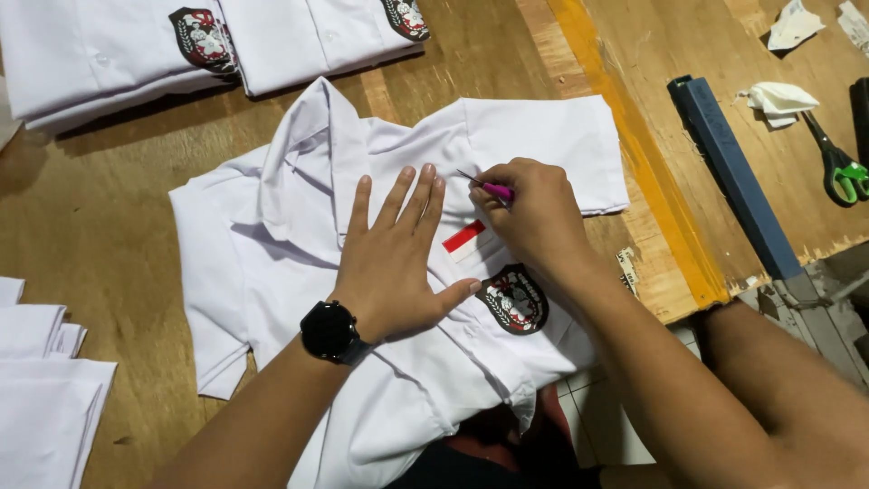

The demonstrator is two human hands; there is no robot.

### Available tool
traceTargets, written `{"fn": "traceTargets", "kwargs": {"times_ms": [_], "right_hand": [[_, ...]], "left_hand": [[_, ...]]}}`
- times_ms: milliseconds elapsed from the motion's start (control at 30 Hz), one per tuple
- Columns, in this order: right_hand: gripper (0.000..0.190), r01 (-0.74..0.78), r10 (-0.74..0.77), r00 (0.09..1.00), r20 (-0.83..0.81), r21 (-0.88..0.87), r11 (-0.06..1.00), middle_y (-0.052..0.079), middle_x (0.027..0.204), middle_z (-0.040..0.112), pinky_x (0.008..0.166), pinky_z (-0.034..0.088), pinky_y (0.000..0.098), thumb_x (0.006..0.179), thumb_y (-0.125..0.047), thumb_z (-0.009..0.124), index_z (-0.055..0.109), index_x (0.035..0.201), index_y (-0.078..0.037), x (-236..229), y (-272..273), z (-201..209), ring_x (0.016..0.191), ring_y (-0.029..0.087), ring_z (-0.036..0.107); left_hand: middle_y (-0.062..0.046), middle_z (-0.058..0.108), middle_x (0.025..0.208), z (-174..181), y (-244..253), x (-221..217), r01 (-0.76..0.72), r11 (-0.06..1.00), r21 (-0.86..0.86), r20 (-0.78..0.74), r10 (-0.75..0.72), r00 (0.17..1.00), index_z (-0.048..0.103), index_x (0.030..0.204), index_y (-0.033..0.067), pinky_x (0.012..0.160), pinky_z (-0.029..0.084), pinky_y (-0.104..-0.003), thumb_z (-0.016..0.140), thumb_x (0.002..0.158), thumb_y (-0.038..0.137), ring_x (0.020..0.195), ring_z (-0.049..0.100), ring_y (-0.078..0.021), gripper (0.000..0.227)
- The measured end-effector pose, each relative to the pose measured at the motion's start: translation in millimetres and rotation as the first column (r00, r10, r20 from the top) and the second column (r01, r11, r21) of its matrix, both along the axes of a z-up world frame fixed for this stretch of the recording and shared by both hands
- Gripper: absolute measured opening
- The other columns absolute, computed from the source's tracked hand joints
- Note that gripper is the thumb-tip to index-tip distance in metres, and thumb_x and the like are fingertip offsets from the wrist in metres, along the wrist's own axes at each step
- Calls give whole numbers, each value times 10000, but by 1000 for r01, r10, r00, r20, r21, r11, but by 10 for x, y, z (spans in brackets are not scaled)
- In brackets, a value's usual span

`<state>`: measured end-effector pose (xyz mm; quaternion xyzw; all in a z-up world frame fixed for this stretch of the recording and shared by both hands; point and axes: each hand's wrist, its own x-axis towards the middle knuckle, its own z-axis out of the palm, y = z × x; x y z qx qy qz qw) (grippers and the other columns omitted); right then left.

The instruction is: The person uses small scissors to trim loose threads from the collar, placket, and pocket area of a white shirt. They carefully snip small fibers from the fabric edges and around the embroidered emblem while the shirt lies flat on a wooden table.

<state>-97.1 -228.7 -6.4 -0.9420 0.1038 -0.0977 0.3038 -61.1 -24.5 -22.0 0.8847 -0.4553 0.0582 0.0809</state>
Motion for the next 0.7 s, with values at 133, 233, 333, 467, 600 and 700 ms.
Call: {"fn": "traceTargets", "kwargs": {"times_ms": [133, 233, 333, 467, 600, 700], "right_hand": [[123, 17, -19, 1000, -25, -107, 994, 43, 881, 769, 667, 508, 404, 866, -233, 771, 818, 958, -167, 54, 101, -33, 773, 276, 699], [101, 15, -17, 1000, -5, -249, 968, 27, 806, 715, 547, 456, 471, 877, -273, 755, 814, 912, -199, 93, 99, -150, 695, 325, 652], [195, -53, 57, 998, -3, -411, 910, 26, 859, 634, 470, 450, 539, 744, -127, 640, 728, 914, -161, 77, 167, -136, 611, 403, 613], [192, -41, 34, 999, -24, -467, 884, 52, 944, 564, 428, 437, 533, 784, -122, 663, 566, 950, -128, 43, 147, -215, 551, 413, 577], [158, 61, -51, 984, 171, -54, 997, 66, 918, 616, 701, 450, 433, 777, -32, 538, 574, 892, -133, -195, -201, -47, 792, 300, 592], [185, 277, -289, 947, 143, 98, 956, 29, 802, 581, 665, 414, 343, 958, -91, 454, 566, 822, -146, -614, -533, 148, 756, 191, 532]], "left_hand": [[-140, 237, 1681, 5, -2, -9, 0, 1000, -15, -14, 0, 1000, 205, 1609, 17, 1246, -22, -598, 395, 853, 869, 1566, 149, -306, 1154], [-142, 236, 1680, 18, -13, -13, -8, 1000, 5, -10, 8, 1000, 226, 1601, 18, 1244, -9, -604, 399, 848, 868, 1564, 152, -306, 1149], [-146, 225, 1684, 52, -26, -6, 4, 1000, 4, -51, -4, 999, 333, 1561, 24, 1239, -36, -603, 434, 829, 843, 1570, 127, -305, 1102], [-148, 236, 1693, 21, -2, -5, 35, 999, -24, -44, -36, 998, 429, 1511, 14, 1245, -66, -586, 407, 850, 830, 1584, 119, -286, 1050], [-123, 185, 1703, -19, -2, 2, 15, 1000, 0, 5, -15, 1000, 185, 1622, 28, 1243, -66, -573, 377, 864, 879, 1584, 91, -257, 1156], [-122, 171, 1708, -32, 15, 2, 14, 1000, 3, -2, -14, 1000, 173, 1625, 23, 1241, -63, -575, 358, 878, 884, 1584, 84, -267, 1154]]}}
